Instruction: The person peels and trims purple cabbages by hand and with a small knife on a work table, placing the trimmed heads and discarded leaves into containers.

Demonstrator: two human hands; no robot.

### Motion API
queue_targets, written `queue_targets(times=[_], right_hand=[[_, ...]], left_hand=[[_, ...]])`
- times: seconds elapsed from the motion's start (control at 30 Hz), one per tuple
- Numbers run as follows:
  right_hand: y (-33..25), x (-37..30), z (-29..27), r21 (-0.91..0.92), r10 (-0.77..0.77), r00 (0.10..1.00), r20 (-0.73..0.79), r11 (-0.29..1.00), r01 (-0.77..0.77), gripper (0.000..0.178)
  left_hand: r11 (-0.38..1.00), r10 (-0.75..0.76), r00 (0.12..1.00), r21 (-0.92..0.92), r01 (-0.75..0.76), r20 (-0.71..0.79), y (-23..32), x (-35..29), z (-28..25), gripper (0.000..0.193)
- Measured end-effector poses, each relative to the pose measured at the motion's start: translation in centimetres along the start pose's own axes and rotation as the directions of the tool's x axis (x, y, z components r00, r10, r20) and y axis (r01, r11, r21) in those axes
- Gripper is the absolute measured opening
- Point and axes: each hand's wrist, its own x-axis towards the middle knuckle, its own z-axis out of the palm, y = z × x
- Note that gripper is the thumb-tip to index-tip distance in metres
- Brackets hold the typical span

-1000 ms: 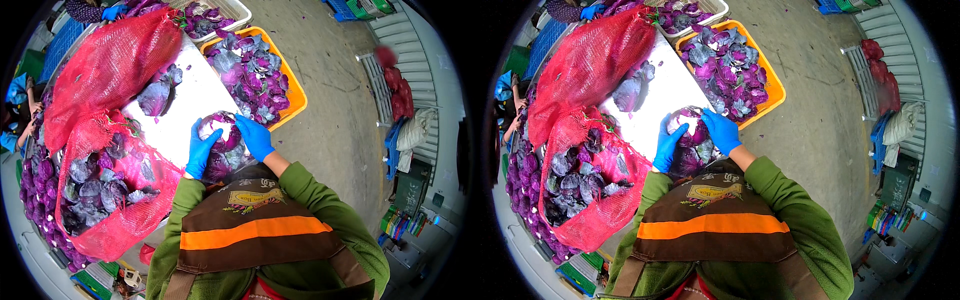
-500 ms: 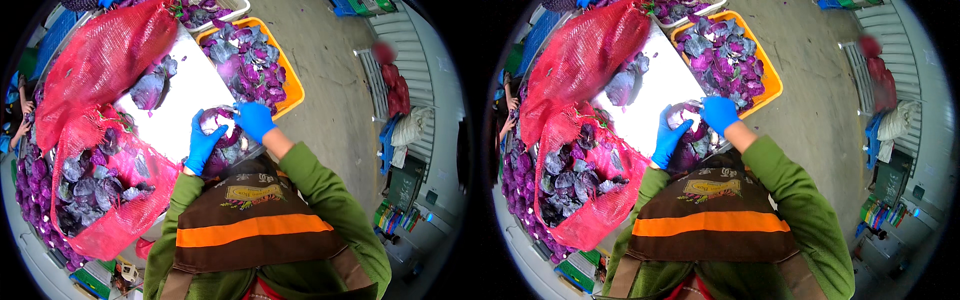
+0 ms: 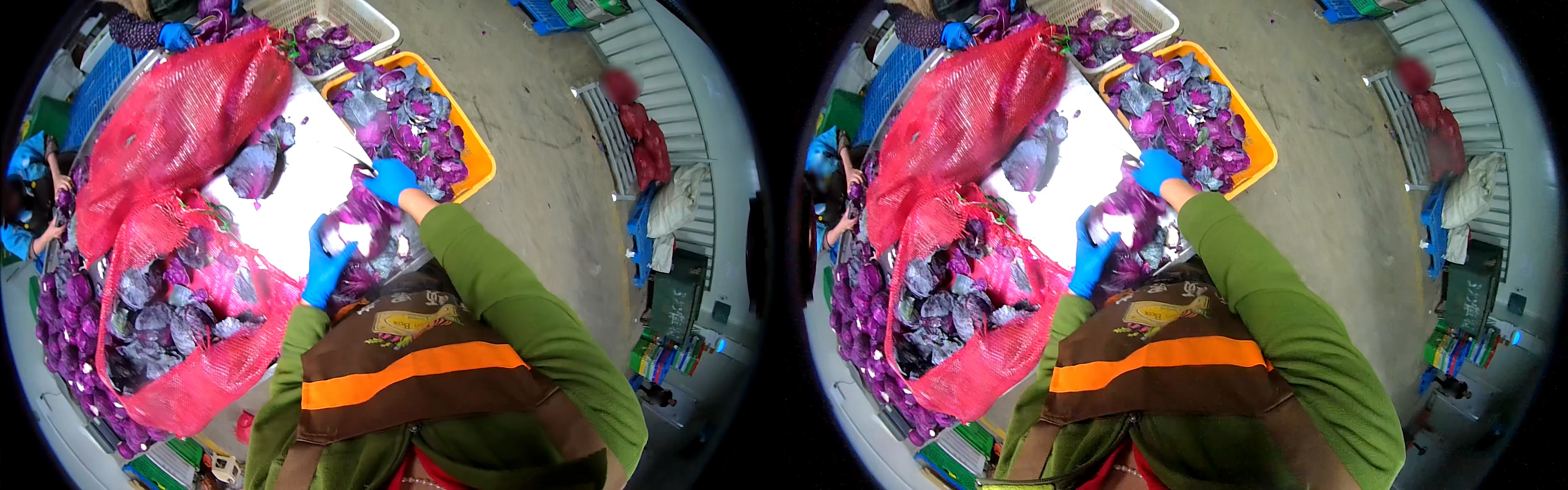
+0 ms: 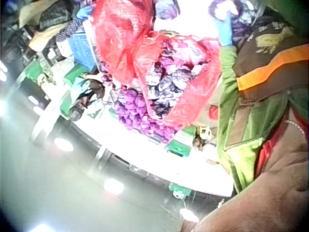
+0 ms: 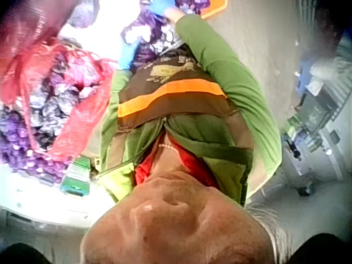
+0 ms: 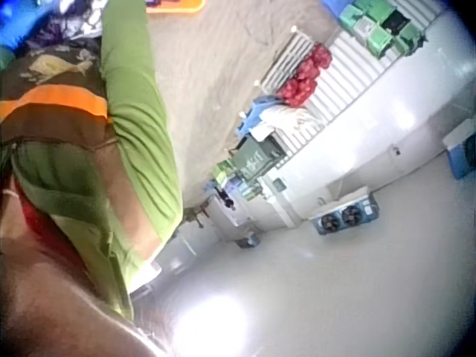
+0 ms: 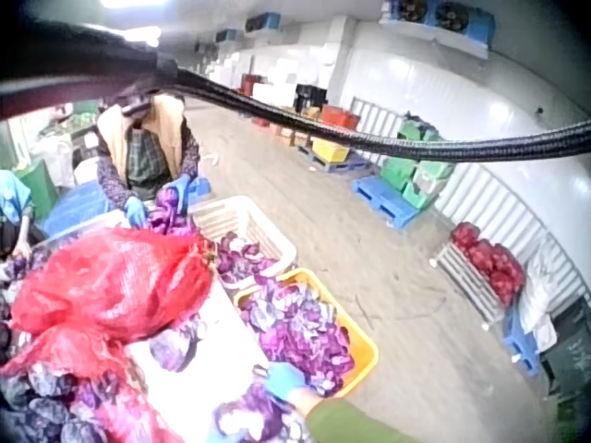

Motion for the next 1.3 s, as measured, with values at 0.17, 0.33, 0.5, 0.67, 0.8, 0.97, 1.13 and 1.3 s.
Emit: queue_targets(times=[0.17, 0.33, 0.5, 0.67, 0.8, 0.97, 1.13, 1.3], right_hand=[[4.7, 0.9, 3.5, 0.201, 0.107, 0.994, -0.018, 0.974, -0.101, 0.058], [4.2, 1.3, 3.7, 0.592, 0.261, 0.937, -0.231, 0.803, -0.078, 0.054], [2.8, -1.2, 1.0, 0.612, 0.147, 0.942, -0.301, 0.787, 0.073, 0.050], [1.8, -8.7, 0.4, 0.780, 0.180, 0.984, -0.001, 0.615, -0.112, 0.050], [2.5, -10.2, 2.9, 0.662, 0.019, 1.000, 0.005, 0.749, -0.018, 0.049], [0.6, -11.2, -0.3, 0.305, -0.096, 0.973, -0.211, 0.939, 0.159, 0.046], [1.9, -13.1, -1.6, 0.285, -0.017, 0.995, -0.098, 0.958, 0.045, 0.046], [1.0, -14.6, -2.1, 0.160, 0.019, 0.995, -0.093, 0.987, -0.004, 0.057]], left_hand=[[1.000, 0.027, 0.998, 0.013, -0.027, 0.051, -0.4, -3.6, 0.6, 0.101], [0.986, -0.144, 0.987, 0.093, 0.137, 0.074, 1.4, -3.3, -1.5, 0.103], [0.890, 0.256, 0.957, 0.354, -0.287, 0.135, 0.8, -1.5, 0.2, 0.096], [0.949, -0.251, 0.940, 0.135, 0.286, -0.231, 2.9, -1.5, 2.0, 0.077], [0.946, 0.062, 0.966, 0.324, 0.025, -0.253, 1.4, -0.3, 0.4, 0.097], [0.956, -0.186, 0.982, -0.230, 0.183, 0.009, 2.4, 1.0, 1.7, 0.108], [0.978, -0.206, 0.962, -0.074, 0.196, -0.179, 0.1, 1.7, 4.3, 0.095], [0.961, -0.276, 0.914, -0.061, 0.270, -0.297, 0.3, 0.8, 6.1, 0.083]])
